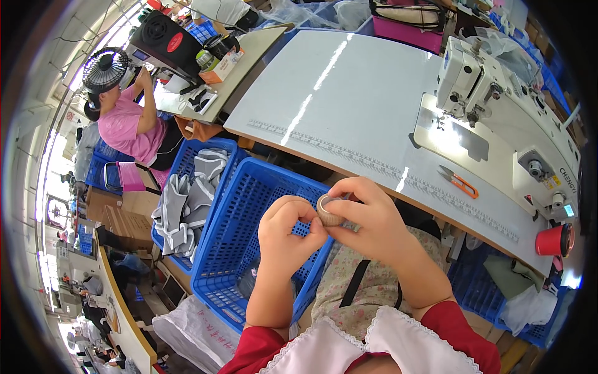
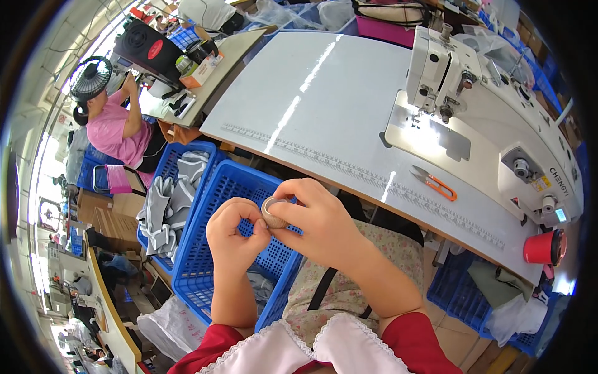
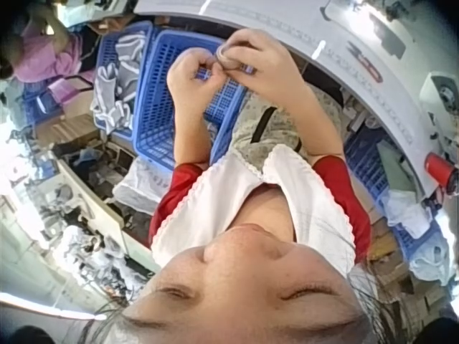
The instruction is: Applying protective tape to fingers in a factory setting.
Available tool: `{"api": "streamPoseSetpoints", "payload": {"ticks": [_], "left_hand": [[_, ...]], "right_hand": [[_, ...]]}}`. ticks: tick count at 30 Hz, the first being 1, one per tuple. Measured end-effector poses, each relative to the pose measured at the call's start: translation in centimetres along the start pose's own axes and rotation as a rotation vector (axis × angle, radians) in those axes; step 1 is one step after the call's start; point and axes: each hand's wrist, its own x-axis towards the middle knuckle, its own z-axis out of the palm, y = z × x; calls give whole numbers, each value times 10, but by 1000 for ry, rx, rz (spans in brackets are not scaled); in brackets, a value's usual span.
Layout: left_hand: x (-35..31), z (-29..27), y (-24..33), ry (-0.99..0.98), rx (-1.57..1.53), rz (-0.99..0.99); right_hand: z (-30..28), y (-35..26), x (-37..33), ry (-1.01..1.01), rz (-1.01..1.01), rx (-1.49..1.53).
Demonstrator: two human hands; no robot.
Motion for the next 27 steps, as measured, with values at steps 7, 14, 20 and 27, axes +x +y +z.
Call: {"api": "streamPoseSetpoints", "payload": {"ticks": [7, 14, 20, 27], "left_hand": [[-5, -3, -19, -200, -615, -395], [-12, -1, -32, -222, -864, -503], [-14, 3, -34, -154, -1166, -426], [-14, 4, -27, 9, -982, -435]], "right_hand": [[-8, 8, 0, -184, 139, 274], [-9, 7, 2, -206, 262, 401], [-2, 12, -5, -108, 401, 469], [8, 16, -10, 30, 378, 668]]}}
